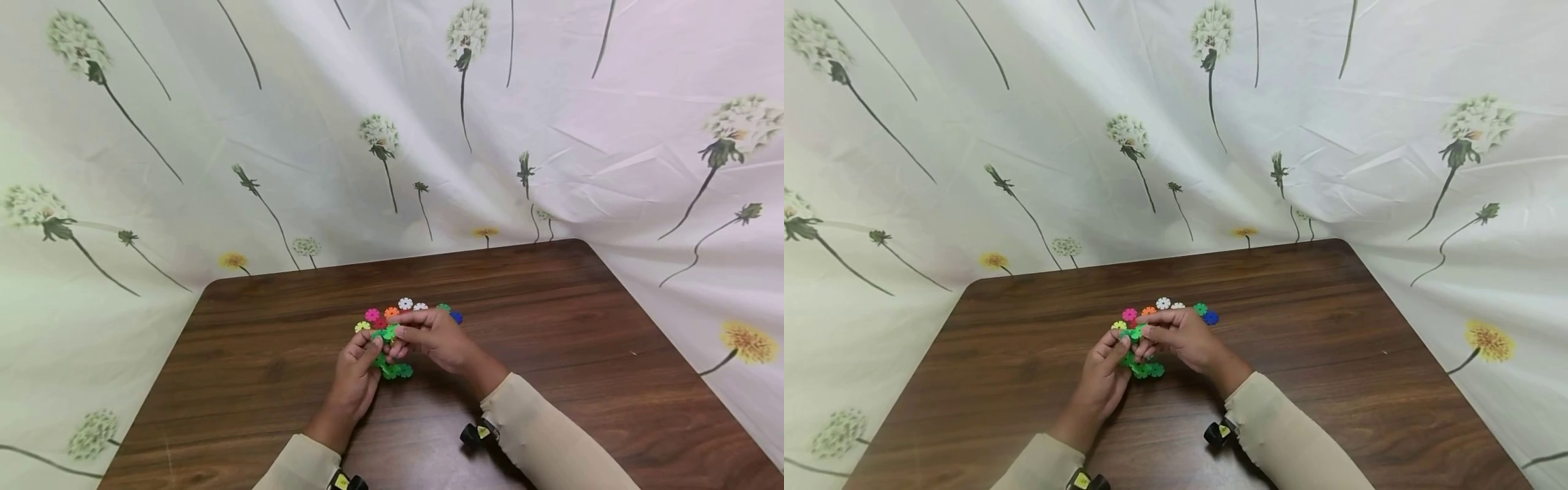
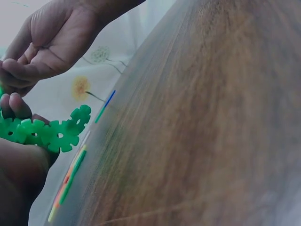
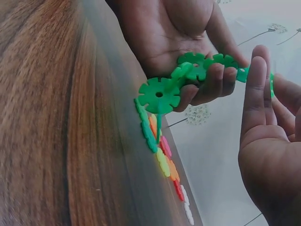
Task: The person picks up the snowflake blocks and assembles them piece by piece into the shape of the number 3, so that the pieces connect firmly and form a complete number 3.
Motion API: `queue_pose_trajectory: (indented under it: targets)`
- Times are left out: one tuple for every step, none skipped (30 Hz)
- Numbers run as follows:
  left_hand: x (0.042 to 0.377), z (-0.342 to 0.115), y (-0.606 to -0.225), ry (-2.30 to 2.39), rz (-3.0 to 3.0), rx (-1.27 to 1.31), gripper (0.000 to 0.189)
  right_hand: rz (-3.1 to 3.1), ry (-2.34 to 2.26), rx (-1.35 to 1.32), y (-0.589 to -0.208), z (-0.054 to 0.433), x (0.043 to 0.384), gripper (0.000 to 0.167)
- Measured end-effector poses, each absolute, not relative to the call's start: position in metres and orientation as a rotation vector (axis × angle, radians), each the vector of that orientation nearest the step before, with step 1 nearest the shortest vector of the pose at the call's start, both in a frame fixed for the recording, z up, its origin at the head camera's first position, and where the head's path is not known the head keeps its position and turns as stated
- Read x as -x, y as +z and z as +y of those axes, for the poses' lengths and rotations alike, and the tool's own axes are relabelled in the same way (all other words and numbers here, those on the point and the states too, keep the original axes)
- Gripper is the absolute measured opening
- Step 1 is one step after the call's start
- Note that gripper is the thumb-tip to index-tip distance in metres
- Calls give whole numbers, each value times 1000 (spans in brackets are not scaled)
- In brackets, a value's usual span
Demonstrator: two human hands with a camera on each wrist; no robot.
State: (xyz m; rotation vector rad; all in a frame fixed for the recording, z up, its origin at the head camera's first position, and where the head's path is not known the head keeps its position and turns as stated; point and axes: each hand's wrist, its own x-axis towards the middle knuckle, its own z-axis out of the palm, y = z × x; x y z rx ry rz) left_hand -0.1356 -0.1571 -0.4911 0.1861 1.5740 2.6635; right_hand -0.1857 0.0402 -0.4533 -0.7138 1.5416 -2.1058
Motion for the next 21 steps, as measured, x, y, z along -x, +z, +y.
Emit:
queue_pose_trajectory:
  targets:
    - [136,-157,-491,2660,1570,-195,3,1541,-2101,724,-454,40,186,38]
    - [136,-157,-491,2657,1566,-207,9,1542,-2095,731,-454,39,186,38]
    - [136,-158,-490,2657,1562,-222,14,1543,-2089,735,-455,39,186,38]
    - [136,-158,-490,2657,1561,-240,19,1546,-2083,740,-455,38,186,38]
    - [136,-158,-490,2658,1559,-252,23,1552,-2072,740,-455,38,186,38]
    - [136,-159,-491,2659,1558,-266,25,1557,-2067,738,-455,37,185,38]
    - [136,-159,-491,2663,1551,-276,26,1565,-2064,729,-455,37,185,40]
    - [136,-159,-492,2667,1545,-276,27,1586,-2060,716,-454,37,185,41]
    - [137,-160,-492,2673,1531,-276,27,1621,-2059,693,-454,38,185,41]
    - [137,-160,-492,2682,1517,-275,27,1663,-2061,664,-452,38,185,41]
    - [137,-160,-493,2690,1500,-271,26,1719,-2059,624,-451,39,186,40]
    - [137,-161,-493,2701,1478,-267,25,1784,-2050,587,-450,40,187,40]
    - [138,-161,-493,2713,1453,-259,24,1853,-2030,550,-449,41,188,38]
    - [138,-161,-493,2726,1429,-254,23,1920,-1997,507,-448,43,188,36]
    - [138,-161,-492,2740,1404,-247,22,1972,-1955,476,-447,44,189,35]
    - [138,-162,-492,2753,1384,-242,21,2011,-1906,448,-447,45,190,34]
    - [138,-162,-492,2763,1367,-233,20,2043,-1848,433,-448,45,190,34]
    - [137,-162,-492,2775,1347,-225,20,2066,-1789,433,-450,46,190,35]
    - [137,-163,-492,2785,1322,-216,20,2075,-1743,434,-452,46,190,35]
    - [137,-163,-492,2794,1305,-209,21,2080,-1704,439,-454,46,189,36]
    - [136,-163,-491,2802,1291,-200,22,2081,-1678,454,-456,45,188,37]
